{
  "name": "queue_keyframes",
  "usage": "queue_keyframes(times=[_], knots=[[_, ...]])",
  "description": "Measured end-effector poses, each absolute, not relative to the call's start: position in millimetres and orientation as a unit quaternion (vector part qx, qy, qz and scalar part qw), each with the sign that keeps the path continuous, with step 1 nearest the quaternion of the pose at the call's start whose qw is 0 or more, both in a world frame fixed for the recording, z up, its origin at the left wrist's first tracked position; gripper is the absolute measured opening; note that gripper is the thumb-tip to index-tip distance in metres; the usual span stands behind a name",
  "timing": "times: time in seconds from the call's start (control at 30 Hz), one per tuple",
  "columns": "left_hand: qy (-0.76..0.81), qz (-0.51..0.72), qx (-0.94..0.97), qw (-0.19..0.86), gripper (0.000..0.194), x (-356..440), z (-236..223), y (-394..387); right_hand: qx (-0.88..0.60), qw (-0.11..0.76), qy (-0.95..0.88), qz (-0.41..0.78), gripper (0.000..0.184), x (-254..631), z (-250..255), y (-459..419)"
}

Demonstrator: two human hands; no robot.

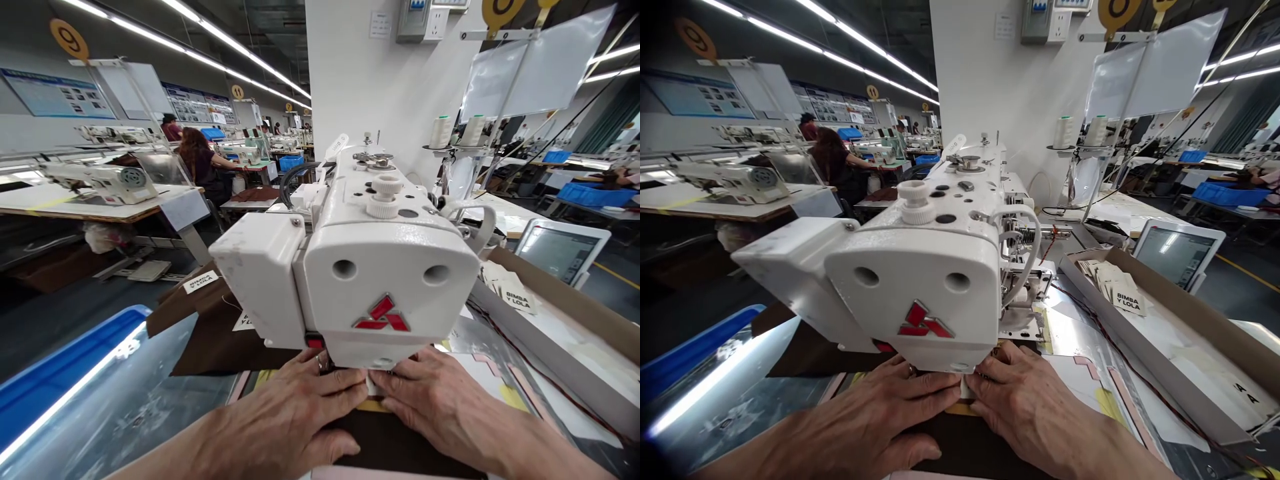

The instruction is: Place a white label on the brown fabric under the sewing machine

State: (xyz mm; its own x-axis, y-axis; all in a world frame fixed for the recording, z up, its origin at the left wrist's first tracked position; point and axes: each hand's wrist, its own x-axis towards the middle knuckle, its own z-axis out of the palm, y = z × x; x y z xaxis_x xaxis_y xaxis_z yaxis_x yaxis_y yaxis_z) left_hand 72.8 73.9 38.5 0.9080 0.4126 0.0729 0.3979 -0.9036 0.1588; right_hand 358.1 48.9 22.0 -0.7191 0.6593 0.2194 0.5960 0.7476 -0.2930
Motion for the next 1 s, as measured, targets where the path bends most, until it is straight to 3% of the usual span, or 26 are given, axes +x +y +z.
queue_keyframes(times=[0.2, 0.7, 1.0], knots=[[0.207, 0.067, 0.973, 0.073, 0.051, 73.6, 37.1, 75.5, -0.332, 0.100, -0.932, 0.103, 0.037, 366.3, 23.3, 46.4], [0.215, 0.041, 0.969, 0.115, 0.052, 77.8, 43.2, 78.2, -0.330, 0.119, -0.933, 0.083, 0.049, 364.0, 24.6, 46.7], [0.178, 0.079, 0.980, 0.048, 0.047, 63.9, 46.4, 73.1, -0.329, 0.115, -0.934, 0.076, 0.049, 362.6, 21.8, 45.7]])
